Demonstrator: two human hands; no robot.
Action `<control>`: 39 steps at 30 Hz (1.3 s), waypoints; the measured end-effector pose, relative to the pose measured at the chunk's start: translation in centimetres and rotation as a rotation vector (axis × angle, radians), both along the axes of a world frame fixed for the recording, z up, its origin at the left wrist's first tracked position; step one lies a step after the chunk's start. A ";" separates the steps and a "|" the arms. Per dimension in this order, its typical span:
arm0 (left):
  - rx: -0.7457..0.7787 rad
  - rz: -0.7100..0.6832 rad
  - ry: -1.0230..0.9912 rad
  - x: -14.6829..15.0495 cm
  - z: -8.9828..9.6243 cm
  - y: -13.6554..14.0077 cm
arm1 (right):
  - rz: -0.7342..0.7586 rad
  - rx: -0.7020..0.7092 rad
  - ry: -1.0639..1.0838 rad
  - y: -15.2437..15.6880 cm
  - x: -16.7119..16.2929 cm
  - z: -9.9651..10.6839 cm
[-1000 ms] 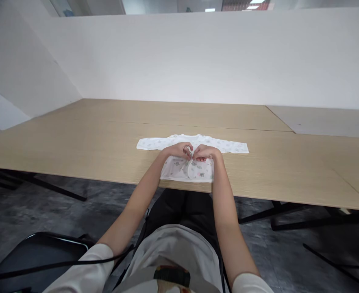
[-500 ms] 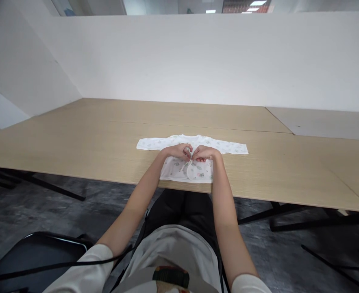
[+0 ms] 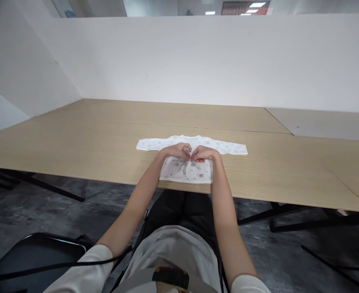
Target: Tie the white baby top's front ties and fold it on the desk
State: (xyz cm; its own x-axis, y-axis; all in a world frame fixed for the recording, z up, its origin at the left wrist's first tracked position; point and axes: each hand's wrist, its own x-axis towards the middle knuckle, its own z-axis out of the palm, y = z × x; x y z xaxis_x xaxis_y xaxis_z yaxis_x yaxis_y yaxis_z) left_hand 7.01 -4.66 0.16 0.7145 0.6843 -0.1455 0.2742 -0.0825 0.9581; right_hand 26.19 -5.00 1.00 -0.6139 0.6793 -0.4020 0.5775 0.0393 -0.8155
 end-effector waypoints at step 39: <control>0.190 -0.066 0.003 -0.2 -1.1 1.2 | 0.024 0.055 -0.077 0.4 -0.5 -0.8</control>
